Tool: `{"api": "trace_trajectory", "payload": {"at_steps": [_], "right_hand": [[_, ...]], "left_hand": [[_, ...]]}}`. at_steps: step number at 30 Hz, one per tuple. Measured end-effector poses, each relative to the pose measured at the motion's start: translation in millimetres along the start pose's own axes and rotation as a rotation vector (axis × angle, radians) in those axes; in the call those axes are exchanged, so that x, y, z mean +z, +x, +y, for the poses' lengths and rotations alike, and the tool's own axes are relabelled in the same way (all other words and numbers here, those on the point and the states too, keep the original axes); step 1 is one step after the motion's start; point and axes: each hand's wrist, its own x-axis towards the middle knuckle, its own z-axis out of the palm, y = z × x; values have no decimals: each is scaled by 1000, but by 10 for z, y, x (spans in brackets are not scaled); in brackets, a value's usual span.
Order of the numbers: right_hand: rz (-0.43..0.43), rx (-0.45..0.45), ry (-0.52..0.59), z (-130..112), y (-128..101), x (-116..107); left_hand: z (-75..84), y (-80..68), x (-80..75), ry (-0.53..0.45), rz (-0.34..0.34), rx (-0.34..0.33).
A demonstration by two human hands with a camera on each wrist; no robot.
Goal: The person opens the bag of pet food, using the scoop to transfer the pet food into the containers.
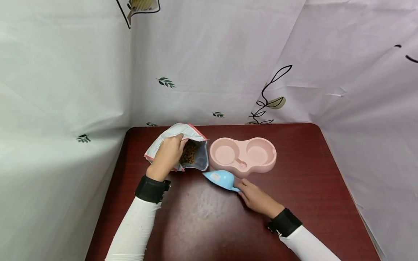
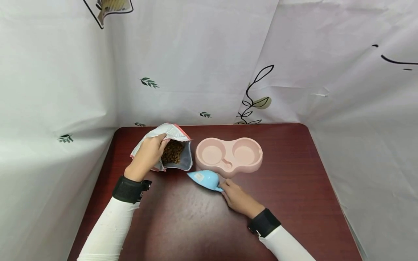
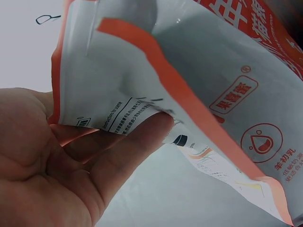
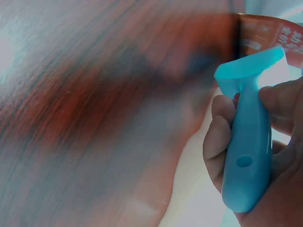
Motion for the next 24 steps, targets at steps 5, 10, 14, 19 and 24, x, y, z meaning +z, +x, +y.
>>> {"api": "trace_trajectory", "payload": {"at_steps": [5,10,14,19,24], "right_hand": [[10,33,77,-30,20,-120],[-3,87,178,-18,64,-243],[-5,100,220,20,106,-325],[16,87,203,79,137,-399],[5,132,216,99,159,-501]], "left_hand": [[-2,-3,-13,0,-8,-5],[-9,-4,-16,-4,-7,-5],[-21,-1,-14,-5,-10,-7],[-27,4,-10,-1,-21,-6],[-28,3,-13,-4,-18,0]]}}
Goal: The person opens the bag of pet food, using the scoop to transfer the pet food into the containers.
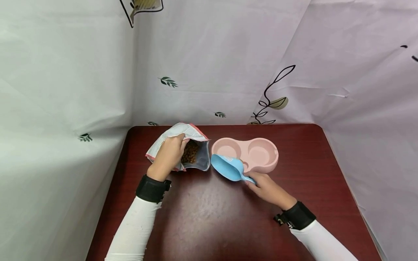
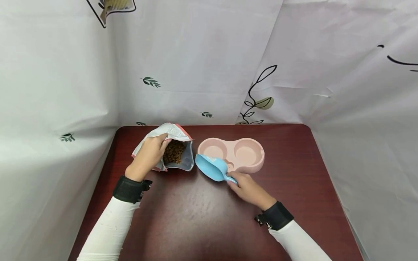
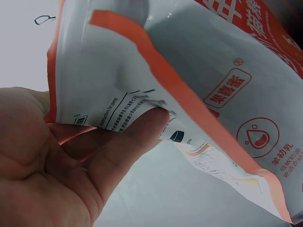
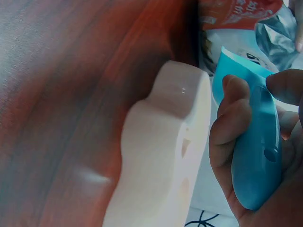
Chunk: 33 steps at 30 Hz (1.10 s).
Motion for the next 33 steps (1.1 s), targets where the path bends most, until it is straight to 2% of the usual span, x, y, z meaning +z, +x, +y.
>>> {"api": "trace_trajectory", "payload": {"at_steps": [9,17,20,24,33], "right_hand": [[11,88,85,-122,-24,-216],[16,51,136,-247,3,-361],[-13,45,184,-324,35,-421],[-60,27,183,-438,130,-488],[-206,45,197,-632,470,-573]], "left_hand": [[1,2,8,-7,-2,-2],[-3,-5,4,6,-1,-1],[1,1,8,6,5,3],[14,-7,15,4,2,3],[47,-22,21,10,0,4]]}}
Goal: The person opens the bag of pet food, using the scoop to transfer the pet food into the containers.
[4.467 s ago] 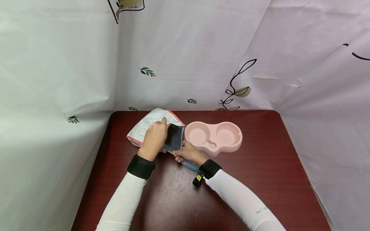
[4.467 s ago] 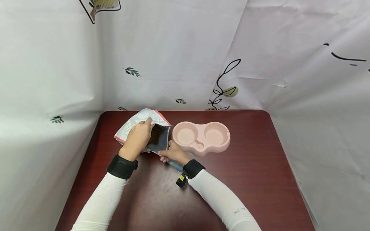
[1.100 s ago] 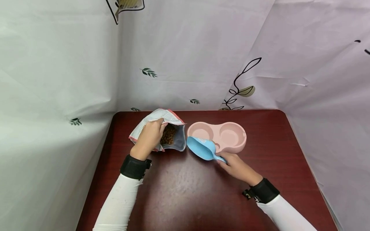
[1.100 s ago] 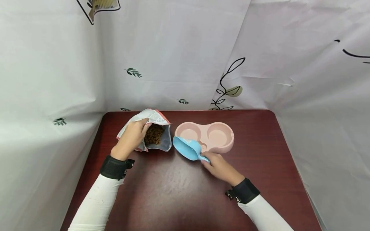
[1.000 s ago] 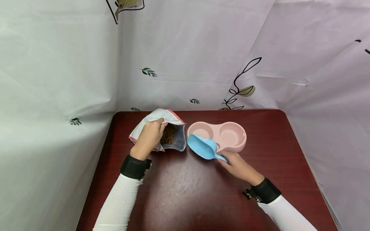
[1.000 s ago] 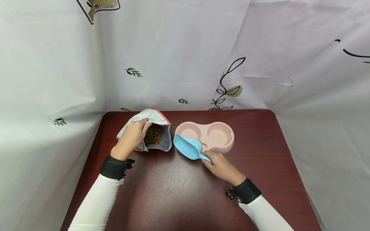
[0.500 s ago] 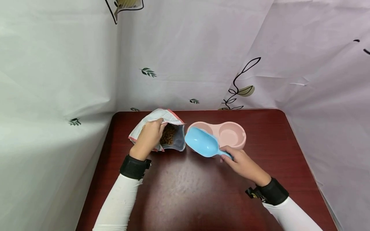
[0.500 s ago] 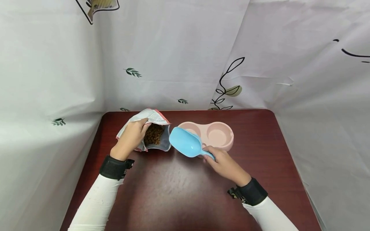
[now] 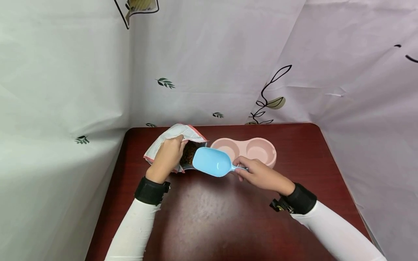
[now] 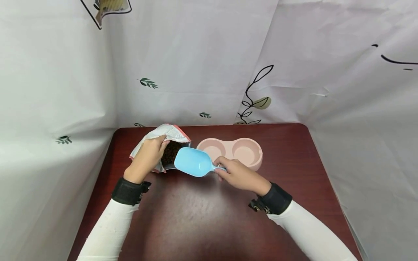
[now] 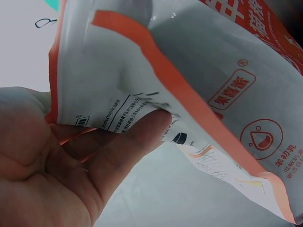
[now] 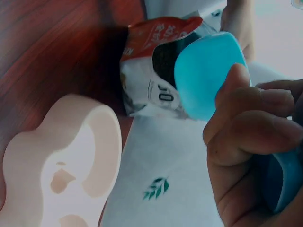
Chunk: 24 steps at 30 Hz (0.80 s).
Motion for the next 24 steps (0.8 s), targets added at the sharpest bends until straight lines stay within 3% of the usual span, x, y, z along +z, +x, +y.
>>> {"api": "trace_trajectory", "payload": {"at_steps": [6,14,24], "right_hand": [[-19,58,-71,-100,170,33],[-51,57,-192,-220,341,58],[-142,116,-230,-346,647,86]], "left_hand": [[15,-4,26,-6,1,4],[22,-12,70,0,18,9],[26,-25,48,12,11,-9]]}}
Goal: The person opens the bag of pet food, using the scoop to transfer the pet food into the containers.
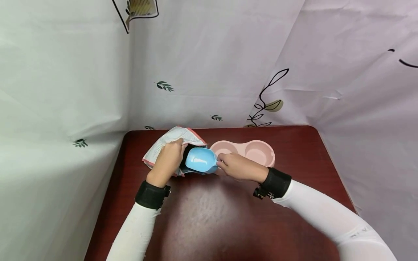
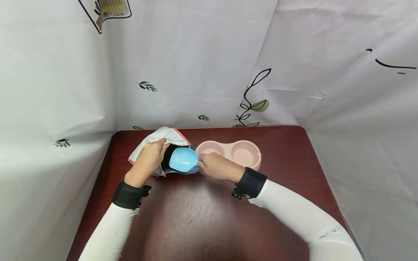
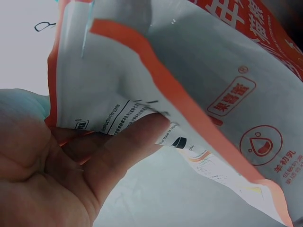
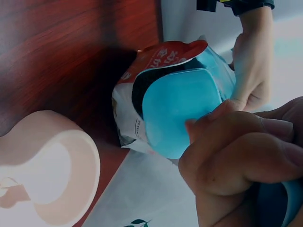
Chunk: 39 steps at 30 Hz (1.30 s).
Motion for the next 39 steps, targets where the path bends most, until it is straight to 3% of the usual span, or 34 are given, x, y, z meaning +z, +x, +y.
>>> {"api": "trace_trajectory", "payload": {"at_steps": [9,22,39], "right_hand": [[-47,5,-91,-116,233,60],[-92,102,16,-154,464,255],[-21,130,28,-90,620,448]], "left_hand": [[35,-15,11,5,2,0],[41,-31,8,28,9,13],[72,-35,56,13,-3,24]]}}
